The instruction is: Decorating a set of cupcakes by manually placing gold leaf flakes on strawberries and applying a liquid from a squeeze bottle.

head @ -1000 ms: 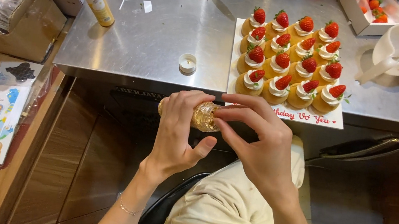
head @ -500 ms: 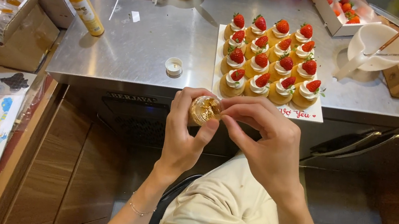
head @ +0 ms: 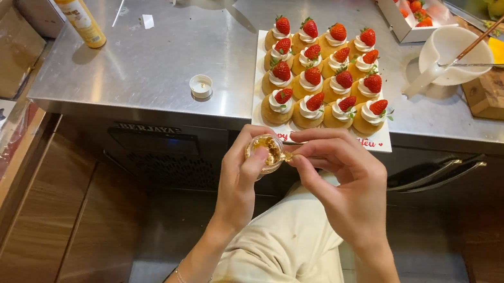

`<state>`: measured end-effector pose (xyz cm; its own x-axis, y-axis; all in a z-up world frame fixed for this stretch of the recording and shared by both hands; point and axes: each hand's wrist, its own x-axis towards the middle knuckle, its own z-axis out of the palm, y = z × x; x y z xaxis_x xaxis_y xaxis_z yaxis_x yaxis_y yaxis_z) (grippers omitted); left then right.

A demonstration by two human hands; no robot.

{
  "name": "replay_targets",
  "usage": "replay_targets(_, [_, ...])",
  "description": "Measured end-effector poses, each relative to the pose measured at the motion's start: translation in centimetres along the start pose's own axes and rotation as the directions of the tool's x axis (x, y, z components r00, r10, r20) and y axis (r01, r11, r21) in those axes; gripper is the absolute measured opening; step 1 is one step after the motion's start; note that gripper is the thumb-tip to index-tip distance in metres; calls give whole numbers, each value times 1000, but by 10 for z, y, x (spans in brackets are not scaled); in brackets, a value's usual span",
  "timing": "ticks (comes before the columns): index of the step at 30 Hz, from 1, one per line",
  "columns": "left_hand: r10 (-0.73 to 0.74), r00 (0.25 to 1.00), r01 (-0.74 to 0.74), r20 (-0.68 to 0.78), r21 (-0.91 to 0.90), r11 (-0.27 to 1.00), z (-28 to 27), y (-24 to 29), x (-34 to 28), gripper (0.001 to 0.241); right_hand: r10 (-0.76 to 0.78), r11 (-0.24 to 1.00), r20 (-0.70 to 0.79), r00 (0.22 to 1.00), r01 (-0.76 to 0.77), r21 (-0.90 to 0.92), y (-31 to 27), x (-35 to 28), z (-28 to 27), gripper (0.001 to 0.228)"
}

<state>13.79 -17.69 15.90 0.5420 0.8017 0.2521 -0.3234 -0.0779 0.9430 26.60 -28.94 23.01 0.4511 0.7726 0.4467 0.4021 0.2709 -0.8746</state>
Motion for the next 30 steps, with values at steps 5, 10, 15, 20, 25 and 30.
replay_targets(5, [5, 1000, -5, -7, 30, 1000, -1, -9, -1, 49, -60, 990, -6, 998, 59, -128, -4, -3, 6, 5])
replay_targets(10, [-1, 1000, 1, -12, 15, 1000, -1, -11, 4, 46, -62, 990, 0, 998, 62, -128, 5, 1, 6, 7])
replay_targets(15, [-8, 1000, 7, -7, -54, 998, -2, -13, 17, 40, 0, 997, 19, 1000, 2, -83, 14, 15, -2, 7])
replay_targets(20, [-76, 996, 73, -45, -53, 996, -20, 15, 9, 24, -117, 954, 38, 992, 123, -274, 22, 71, -42, 5])
replay_targets(25, [-20, 983, 18, -185, -13, 1000, -57, 22, -5, 31, -266, 697, 198, 943, 330, -636, 102, 162, -90, 8])
replay_targets(30, [-39, 967, 20, -251, -77, 997, -73, 13, -2, 35, -39, 677, 284, 958, 234, -698, 145, 195, -94, 11])
